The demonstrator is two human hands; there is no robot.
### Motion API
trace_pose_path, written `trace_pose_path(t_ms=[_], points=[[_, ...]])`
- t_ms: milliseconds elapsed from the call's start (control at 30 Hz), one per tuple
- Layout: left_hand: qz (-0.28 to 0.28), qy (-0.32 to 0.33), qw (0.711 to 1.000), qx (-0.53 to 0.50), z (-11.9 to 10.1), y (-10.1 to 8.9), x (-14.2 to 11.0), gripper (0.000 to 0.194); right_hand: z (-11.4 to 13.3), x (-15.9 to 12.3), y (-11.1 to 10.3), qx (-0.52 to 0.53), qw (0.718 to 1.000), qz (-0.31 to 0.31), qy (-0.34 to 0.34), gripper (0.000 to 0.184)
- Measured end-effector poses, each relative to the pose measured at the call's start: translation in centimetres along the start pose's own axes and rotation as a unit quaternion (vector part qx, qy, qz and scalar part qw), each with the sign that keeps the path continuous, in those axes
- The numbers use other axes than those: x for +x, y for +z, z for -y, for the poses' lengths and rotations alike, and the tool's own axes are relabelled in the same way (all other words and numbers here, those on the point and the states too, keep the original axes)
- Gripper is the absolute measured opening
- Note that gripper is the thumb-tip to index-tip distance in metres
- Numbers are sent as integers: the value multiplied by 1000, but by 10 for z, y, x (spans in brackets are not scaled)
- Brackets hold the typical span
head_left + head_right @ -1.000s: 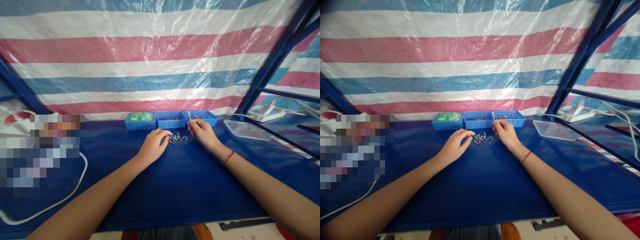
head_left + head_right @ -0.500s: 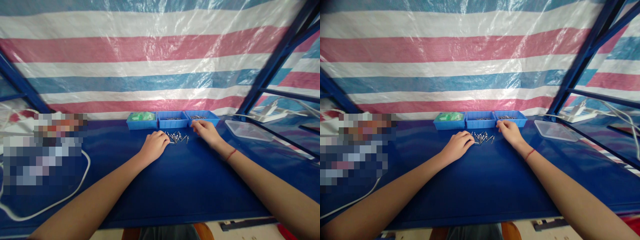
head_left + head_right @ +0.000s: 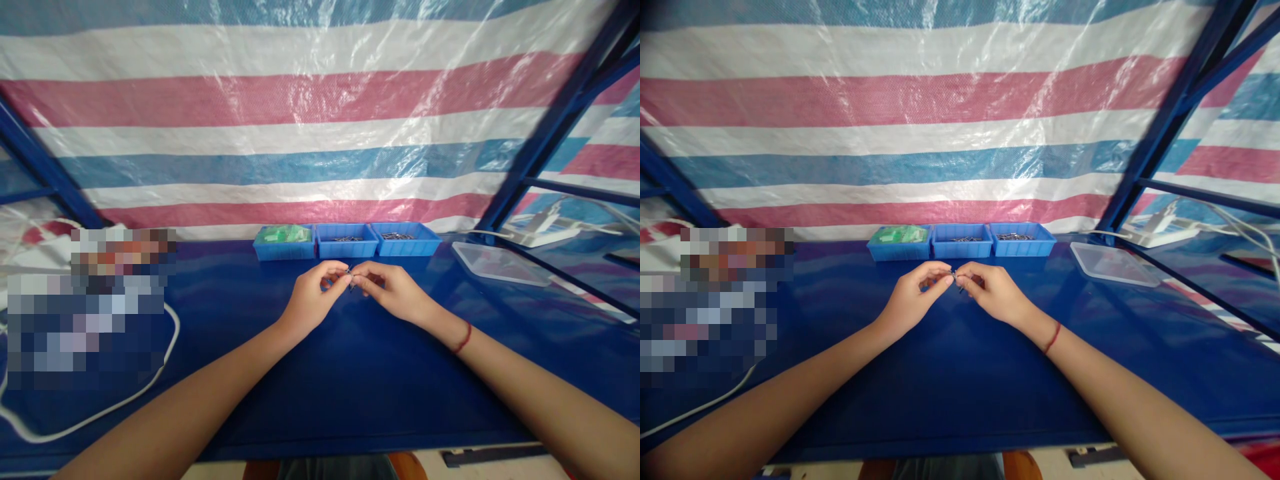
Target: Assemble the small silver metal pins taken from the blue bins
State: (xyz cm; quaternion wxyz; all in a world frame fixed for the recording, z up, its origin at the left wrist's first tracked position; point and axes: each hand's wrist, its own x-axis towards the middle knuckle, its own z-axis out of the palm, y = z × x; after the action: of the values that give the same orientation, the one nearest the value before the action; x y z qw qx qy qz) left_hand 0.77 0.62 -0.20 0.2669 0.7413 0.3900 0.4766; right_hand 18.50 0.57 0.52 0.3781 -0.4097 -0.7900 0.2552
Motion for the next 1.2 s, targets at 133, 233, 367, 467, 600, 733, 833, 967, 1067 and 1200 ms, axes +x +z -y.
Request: trace_pose_path(t_ms=[133,233,367,467,600,733,833,967,1067,1200], points=[[-1,-5,1000,-13,0,-1,-1,17,-1,-1,2,39,999,17,8,28],[-1,1,1000,-14,-1,-1,-1,16,2,-2,2,49,999,24,3,27],[-1,8,1000,-16,-3,-2,-1,14,6,-2,2,60,997,38,3,26],[-4,9,1000,-25,-4,-2,-1,13,6,-1,4,78,996,41,17,26],[-15,0,1000,-22,-4,-4,0,13,5,1,5,86,996,-17,25,24],[-7,-18,1000,-8,-2,-4,1,13,13,-1,0,48,995,-89,7,22],[5,-27,999,-16,0,-2,0,14,24,-5,-3,5,996,-92,-14,20],[11,-27,999,-16,1,-1,1,16,26,-3,-5,-22,997,-69,-5,27],[1,-12,1000,15,1,1,2,22,9,5,-11,31,990,-121,61,32],[48,71,991,99,2,2,2,16,-25,18,-32,43,952,-268,141,26]])
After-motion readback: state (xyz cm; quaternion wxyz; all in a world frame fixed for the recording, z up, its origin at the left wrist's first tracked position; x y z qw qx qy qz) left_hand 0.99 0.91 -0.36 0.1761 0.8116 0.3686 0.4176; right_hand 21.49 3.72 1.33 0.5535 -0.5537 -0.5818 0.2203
